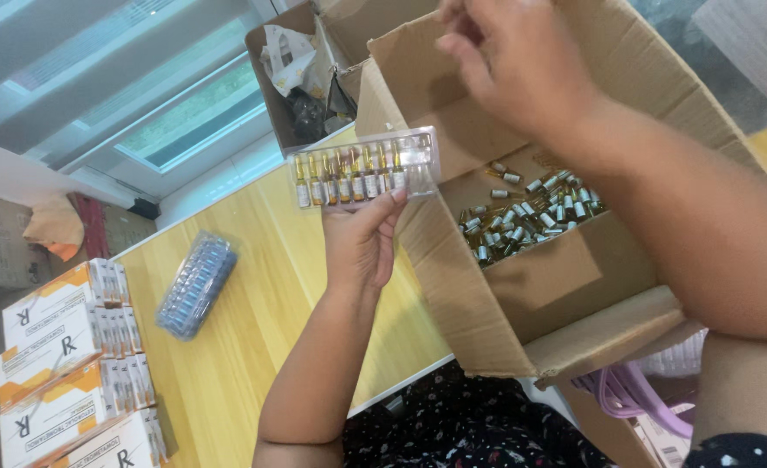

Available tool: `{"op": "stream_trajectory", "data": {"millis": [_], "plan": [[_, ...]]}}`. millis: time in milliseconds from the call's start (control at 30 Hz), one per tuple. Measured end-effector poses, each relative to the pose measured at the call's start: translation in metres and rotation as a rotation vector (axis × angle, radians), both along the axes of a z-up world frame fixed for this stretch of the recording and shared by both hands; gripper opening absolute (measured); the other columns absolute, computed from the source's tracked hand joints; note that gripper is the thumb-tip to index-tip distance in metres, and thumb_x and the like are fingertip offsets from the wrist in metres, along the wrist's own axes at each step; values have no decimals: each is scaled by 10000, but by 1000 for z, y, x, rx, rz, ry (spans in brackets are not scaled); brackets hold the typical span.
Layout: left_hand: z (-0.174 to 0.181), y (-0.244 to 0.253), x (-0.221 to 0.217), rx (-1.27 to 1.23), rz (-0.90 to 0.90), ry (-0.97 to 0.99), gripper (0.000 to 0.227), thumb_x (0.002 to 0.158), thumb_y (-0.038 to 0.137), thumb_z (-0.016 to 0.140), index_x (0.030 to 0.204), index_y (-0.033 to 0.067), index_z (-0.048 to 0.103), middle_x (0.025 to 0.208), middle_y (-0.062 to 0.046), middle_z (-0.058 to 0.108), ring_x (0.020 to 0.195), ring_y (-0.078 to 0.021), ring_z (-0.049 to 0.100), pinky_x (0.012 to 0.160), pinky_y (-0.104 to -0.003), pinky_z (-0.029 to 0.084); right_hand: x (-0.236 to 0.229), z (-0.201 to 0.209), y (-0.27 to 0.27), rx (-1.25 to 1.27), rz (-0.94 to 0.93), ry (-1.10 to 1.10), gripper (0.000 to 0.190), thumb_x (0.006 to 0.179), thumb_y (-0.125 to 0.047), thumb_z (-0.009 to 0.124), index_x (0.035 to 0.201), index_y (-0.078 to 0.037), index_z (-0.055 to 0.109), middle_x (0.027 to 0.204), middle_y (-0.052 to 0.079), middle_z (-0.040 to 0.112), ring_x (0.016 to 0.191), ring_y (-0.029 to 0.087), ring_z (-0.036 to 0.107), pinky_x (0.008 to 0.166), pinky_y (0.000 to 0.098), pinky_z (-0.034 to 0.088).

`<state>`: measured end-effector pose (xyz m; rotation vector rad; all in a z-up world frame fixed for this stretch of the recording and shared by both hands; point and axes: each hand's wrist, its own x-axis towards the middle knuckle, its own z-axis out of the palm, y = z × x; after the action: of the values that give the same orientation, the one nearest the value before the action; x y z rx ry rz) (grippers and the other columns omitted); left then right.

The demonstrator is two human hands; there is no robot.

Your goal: The person places small vials from a cardboard box into clear plastic blister packs on a table. They then insert the filled blister packs into small orange and white boxes and stack the boxes on the table.

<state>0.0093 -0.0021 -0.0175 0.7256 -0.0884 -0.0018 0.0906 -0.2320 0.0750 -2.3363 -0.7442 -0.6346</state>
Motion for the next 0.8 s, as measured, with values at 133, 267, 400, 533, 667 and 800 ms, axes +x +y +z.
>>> {"op": "stream_trajectory", "data": {"millis": [133,267,400,533,667,800], "plan": [[3,-3,0,-23,-18,32,654,859,-199,635,1451,-14,429,1267,-204,630,1138,-292,679,986,-398,603,28,-24,-18,-461,-335,308,184,902,-219,736,1067,-142,759,990,127,760,923,343,714,791,483,562],[6,-7,-4,-43,-27,45,712,840,-167,643,1468,60,395,1262,-190,628,1130,-265,679,957,-367,601,33,-66,-19,-859,-350,659,251,748,-264,829,988,-202,799,1027,99,775,969,293,734,808,443,586],[10,-6,-6,-10,-16,19,673,835,-154,646,1419,97,425,1226,-164,656,1073,-241,692,913,-354,603,34,-87,-10,-897,-307,899,181,759,-234,798,936,-197,811,949,78,821,893,258,783,761,407,597],[11,-5,-8,10,-76,1,405,915,-143,650,1298,-69,541,1146,-188,689,1029,-281,718,913,-418,631,30,-97,-5,-848,-279,854,184,729,-134,777,896,-194,826,898,86,781,857,270,753,714,421,572],[11,-4,-7,48,-50,28,400,870,-126,642,1250,-37,559,1126,-157,707,1055,-272,731,868,-405,644,25,-92,4,-951,-251,983,177,815,-158,689,911,-183,836,859,92,824,822,273,796,716,412,597],[11,-6,-6,38,-32,-9,477,898,-151,647,1344,-72,501,1195,-192,669,1075,-320,707,880,-424,645,16,-61,7,-941,-273,826,212,816,-261,763,1026,-239,785,952,87,774,900,283,737,776,441,567]]}}
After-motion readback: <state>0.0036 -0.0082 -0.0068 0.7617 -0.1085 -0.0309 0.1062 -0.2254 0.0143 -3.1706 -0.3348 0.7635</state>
